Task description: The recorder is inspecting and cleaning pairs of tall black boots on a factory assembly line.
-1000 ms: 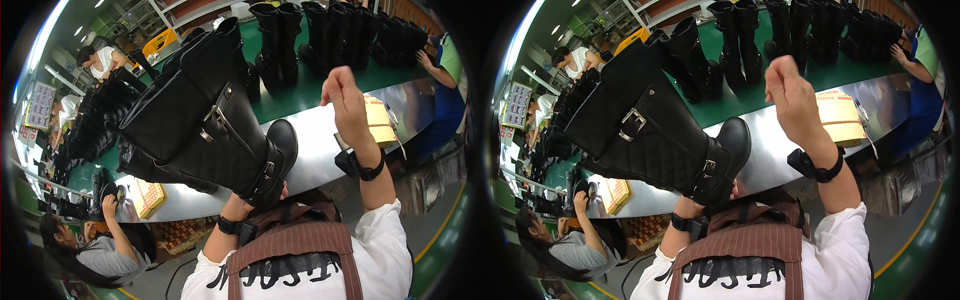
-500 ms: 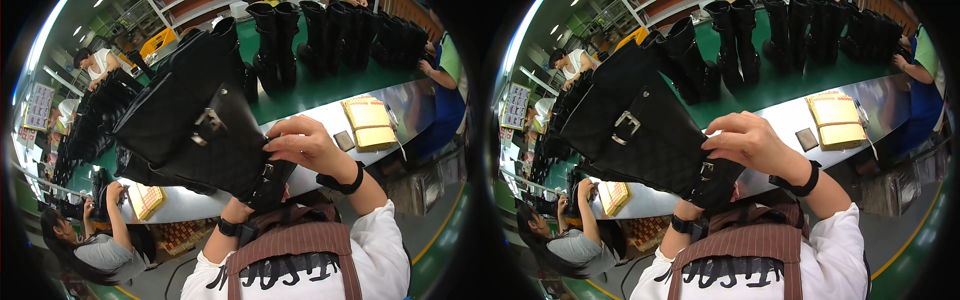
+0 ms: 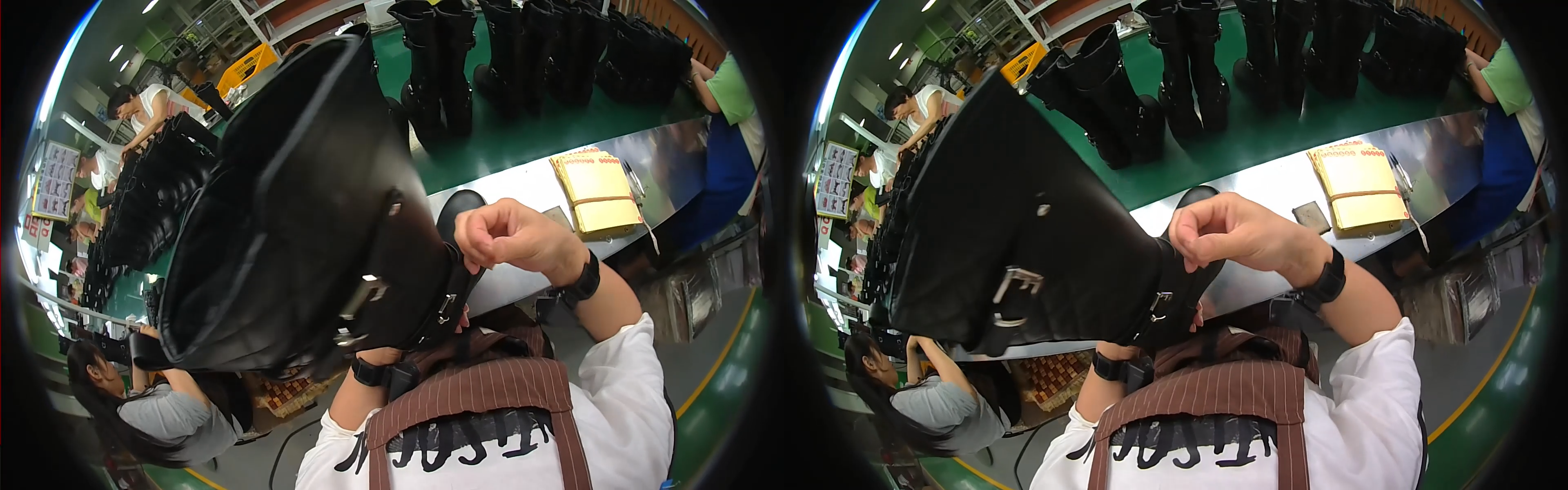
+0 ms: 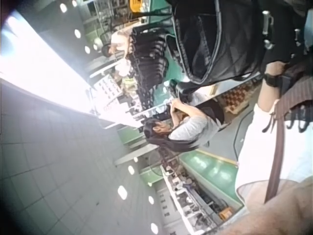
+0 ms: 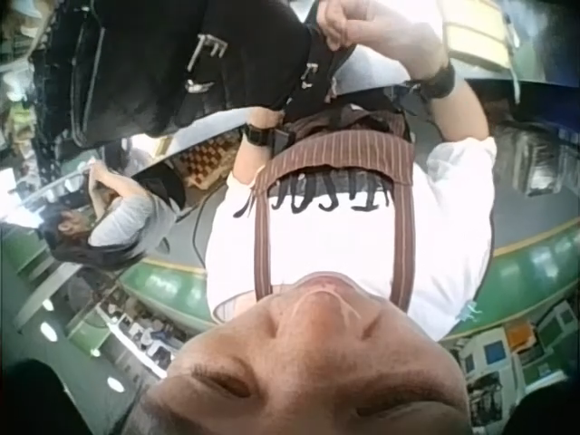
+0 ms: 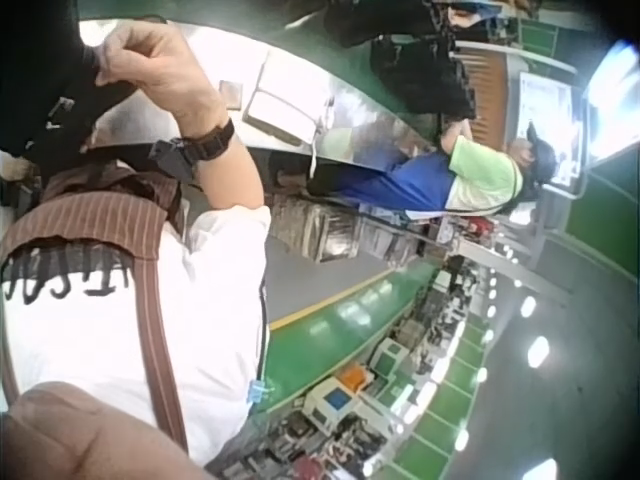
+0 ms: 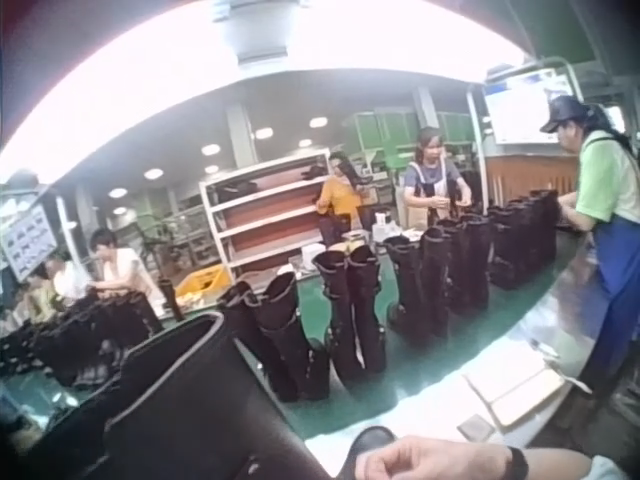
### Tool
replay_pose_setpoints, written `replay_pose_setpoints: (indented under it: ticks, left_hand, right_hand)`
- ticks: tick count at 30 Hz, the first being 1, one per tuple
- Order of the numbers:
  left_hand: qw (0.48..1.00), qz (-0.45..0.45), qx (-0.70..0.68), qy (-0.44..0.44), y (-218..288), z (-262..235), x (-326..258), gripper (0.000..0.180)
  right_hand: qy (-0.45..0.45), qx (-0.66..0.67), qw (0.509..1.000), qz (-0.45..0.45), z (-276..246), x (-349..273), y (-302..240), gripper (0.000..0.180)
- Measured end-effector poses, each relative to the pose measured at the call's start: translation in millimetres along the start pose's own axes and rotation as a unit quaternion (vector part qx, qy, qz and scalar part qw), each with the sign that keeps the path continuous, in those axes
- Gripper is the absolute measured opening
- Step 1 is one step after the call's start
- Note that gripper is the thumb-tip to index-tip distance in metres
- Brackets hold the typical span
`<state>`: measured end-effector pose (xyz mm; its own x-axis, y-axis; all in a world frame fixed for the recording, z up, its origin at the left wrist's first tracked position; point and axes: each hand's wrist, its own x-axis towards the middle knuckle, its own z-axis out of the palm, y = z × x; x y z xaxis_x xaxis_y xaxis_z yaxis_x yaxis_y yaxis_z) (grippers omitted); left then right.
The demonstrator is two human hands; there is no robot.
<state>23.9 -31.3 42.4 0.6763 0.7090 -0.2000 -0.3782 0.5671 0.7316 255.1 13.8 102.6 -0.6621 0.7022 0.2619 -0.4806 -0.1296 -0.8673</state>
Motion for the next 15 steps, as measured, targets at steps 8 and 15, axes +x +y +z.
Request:
replay_pose_setpoints:
  ticks: [8,15]
  left_hand:
    - [0.999,-0.008,0.033,-0.021,0.5,-6.9,4.7,0.043]
    - [0.989,0.040,0.139,0.005,-12.1,-17.9,4.0,0.042]
  right_hand:
    - [0.230,-0.271,0.935,0.000,18.4,-9.1,-1.1,0.043]
    - [0.210,-0.523,0.826,0.018,37.2,0.1,1.3,0.013]
